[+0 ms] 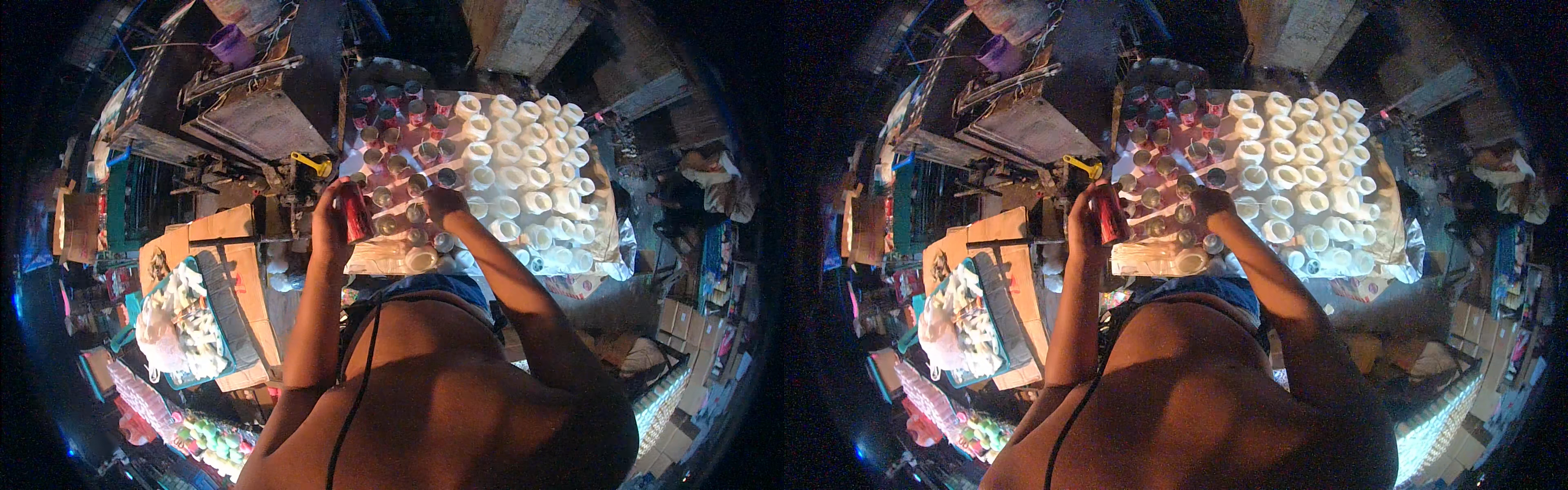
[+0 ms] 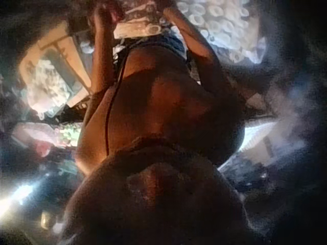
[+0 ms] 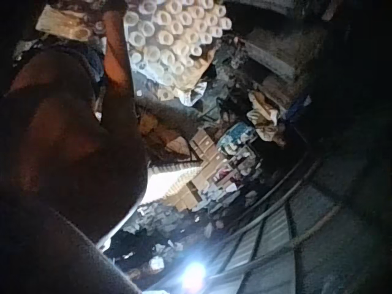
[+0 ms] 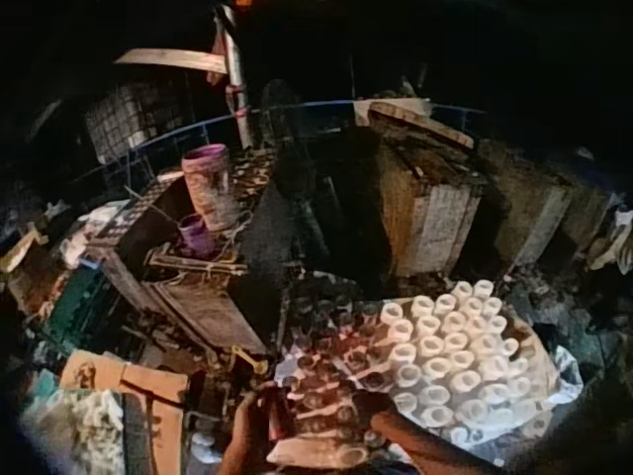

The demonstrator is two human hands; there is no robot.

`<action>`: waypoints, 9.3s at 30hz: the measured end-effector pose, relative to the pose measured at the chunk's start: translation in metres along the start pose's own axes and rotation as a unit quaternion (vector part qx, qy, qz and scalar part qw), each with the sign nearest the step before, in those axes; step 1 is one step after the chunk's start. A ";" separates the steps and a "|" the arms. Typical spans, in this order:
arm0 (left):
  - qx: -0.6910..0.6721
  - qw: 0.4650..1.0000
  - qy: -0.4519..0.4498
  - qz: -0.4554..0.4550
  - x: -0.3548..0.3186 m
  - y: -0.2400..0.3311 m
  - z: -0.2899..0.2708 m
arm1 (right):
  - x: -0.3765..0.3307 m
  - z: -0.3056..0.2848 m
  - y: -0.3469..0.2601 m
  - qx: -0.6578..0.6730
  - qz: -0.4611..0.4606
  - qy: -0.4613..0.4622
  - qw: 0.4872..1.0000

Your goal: The person repeatedly picks up small white cylindrical containers, inserts a wick into each, and places them on a table alongside other similar containers. The process is performed one at a time in a repetitive sequence.

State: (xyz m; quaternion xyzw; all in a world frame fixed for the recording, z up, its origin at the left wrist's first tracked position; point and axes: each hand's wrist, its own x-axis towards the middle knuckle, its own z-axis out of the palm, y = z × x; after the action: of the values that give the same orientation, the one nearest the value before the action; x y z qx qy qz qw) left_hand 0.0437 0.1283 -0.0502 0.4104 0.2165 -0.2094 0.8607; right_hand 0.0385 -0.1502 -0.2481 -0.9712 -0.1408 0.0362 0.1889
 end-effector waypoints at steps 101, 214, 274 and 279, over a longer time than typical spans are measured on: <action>0.512 0.634 -0.132 0.565 -0.089 0.054 0.100 | -0.052 -0.333 -0.193 -0.056 -0.138 0.263 0.953; -0.088 0.982 -0.164 0.011 -0.052 0.043 0.107 | -0.049 -0.309 -0.188 -0.108 -0.118 0.151 0.976; -0.160 0.977 -0.131 -0.055 -0.029 0.005 0.075 | -0.055 -0.305 -0.181 0.000 -0.202 0.245 0.948; -0.120 0.986 -0.092 -0.067 -0.033 0.003 0.080 | -0.054 -0.309 -0.182 0.016 -0.192 0.245 0.950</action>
State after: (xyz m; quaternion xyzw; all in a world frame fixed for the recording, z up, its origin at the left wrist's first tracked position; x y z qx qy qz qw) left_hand 0.0345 0.0721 0.0156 0.2680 0.1873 -0.2758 0.9039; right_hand -0.0220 -0.1137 0.1079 -0.9016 -0.2734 -0.2379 0.2362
